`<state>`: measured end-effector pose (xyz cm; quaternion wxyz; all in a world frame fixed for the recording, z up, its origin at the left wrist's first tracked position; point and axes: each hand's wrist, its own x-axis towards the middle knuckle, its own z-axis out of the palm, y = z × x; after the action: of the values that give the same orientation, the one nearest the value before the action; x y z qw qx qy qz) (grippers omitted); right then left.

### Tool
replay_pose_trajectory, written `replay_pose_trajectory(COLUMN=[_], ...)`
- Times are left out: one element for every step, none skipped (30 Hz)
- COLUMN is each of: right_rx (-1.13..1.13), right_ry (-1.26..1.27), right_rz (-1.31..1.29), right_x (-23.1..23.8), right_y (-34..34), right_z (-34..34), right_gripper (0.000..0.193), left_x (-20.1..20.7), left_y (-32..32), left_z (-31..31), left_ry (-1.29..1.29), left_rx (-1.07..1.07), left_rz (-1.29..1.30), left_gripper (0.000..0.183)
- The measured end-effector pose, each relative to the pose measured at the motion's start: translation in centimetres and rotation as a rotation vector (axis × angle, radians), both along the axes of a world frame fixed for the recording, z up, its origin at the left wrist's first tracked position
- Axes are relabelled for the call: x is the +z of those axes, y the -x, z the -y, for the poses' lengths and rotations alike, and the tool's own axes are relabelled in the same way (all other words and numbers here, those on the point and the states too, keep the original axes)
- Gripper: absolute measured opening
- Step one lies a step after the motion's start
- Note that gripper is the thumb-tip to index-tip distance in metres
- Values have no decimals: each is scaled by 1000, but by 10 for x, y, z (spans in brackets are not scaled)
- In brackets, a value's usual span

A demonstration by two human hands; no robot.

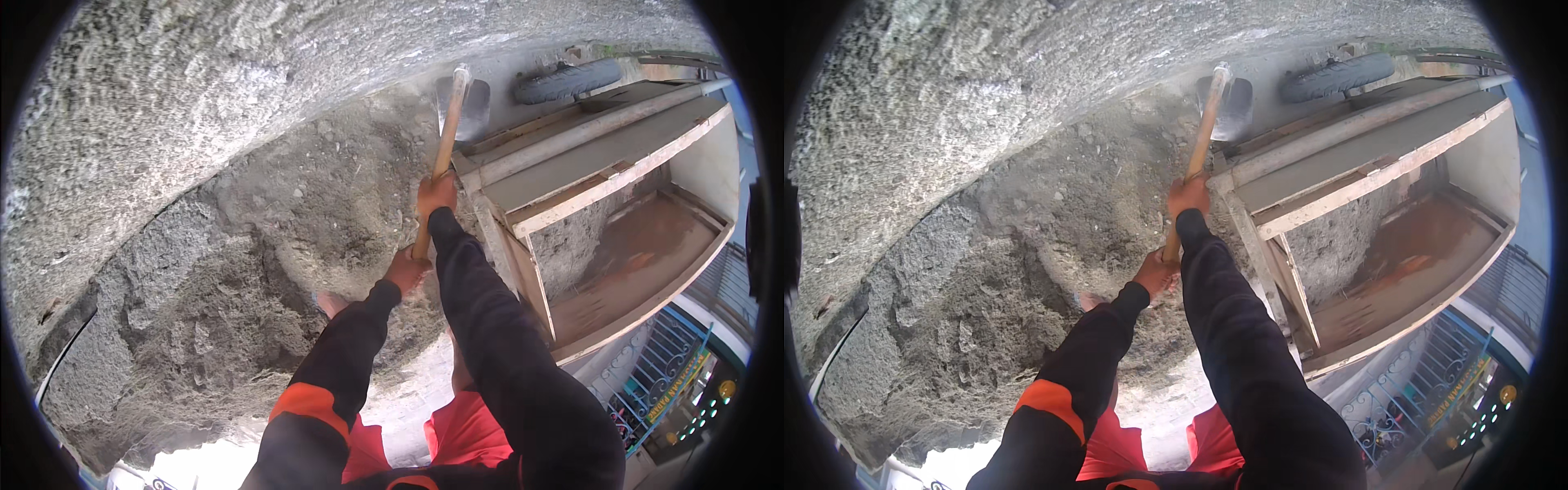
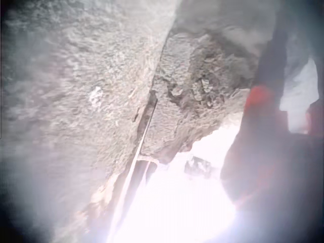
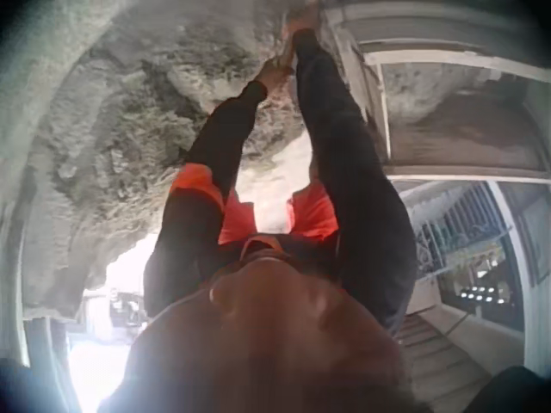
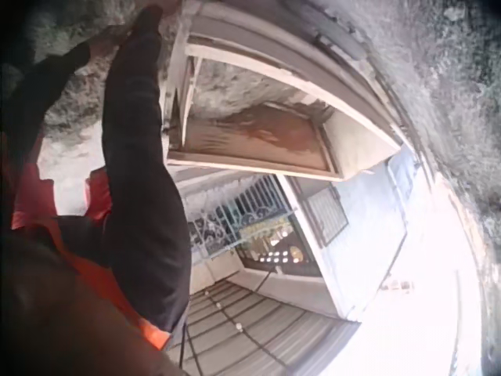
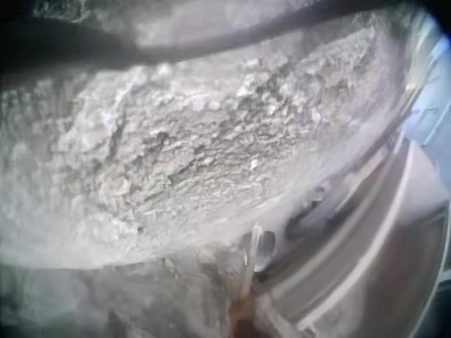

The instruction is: The person uses a hoe to shovel wet sand from a pile into a wooden wheelbarrow, repeatedly pulling and lifting the material by hand.

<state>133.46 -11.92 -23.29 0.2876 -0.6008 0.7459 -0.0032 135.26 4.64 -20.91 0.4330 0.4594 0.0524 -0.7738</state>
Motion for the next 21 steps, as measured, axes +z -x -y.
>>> replay_pose_trajectory(right_rx=[11,8,22,35,24,29,44,45,30,23,45,108,172,267,313,352,353,325,306,314,257], right_ry=[45,39,79,118,104,-30,-158,-163,-302,-437,-409,-420,-425,-460,-512,-566,-576,-595,-616,-618,-711], right_rz=[-31,-35,-29,-20,-31,22,90,94,136,187,154,123,91,48,4,-44,-40,13,69,70,116], right_x=[-10,-19,-28,-35,-44,-49,-50,-50,-49,-44,-50,-46,-40,-24,-12,-1,9,20,34,40,49], right_y=[3,1,-3,-9,-5,0,-3,-6,-8,-18,-10,-22,-34,-53,-63,-67,-67,-67,-69,-62,-54], right_z=[4,9,13,16,21,27,32,27,19,10,2,-20,-40,-69,-88,-103,-120,-134,-152,-167,-184], right_gripper=[42,42,44,45,45,46,47,47,47,48,48,48,48,49,49,50,50,50,50,50,45], left_x=[-7,-15,-22,-28,-26,-23,-19,-11,0,14,30,41,48,55,69,87,102,113,125,135,147], left_y=[-1,-4,-8,-13,-14,-14,-18,-19,-20,-25,-18,-17,-10,-7,-7,-8,-7,-8,-9,-5,3], left_z=[6,10,15,16,15,12,12,6,-2,-10,-14,-28,-47,-69,-82,-95,-113,-129,-146,-156,-166], left_ry=[-6,10,27,51,37,36,39,-7,-10,-49,-73,-131,-152,-176,-169,-237,-319,-329,-349,-357,-357], left_rx=[-5,0,6,10,-1,15,41,56,57,111,151,235,381,533,533,633,742,746,683,615,624], left_rz=[-10,-31,-50,-31,-42,-53,-50,-15,-12,-10,-31,-167,-270,-365,-357,-404,-449,-443,-357,-280,-278], left_gripper=[22,22,22,20,20,21,22,20,20,18,16,15,15,15,15,15,15,15,15,15,15])
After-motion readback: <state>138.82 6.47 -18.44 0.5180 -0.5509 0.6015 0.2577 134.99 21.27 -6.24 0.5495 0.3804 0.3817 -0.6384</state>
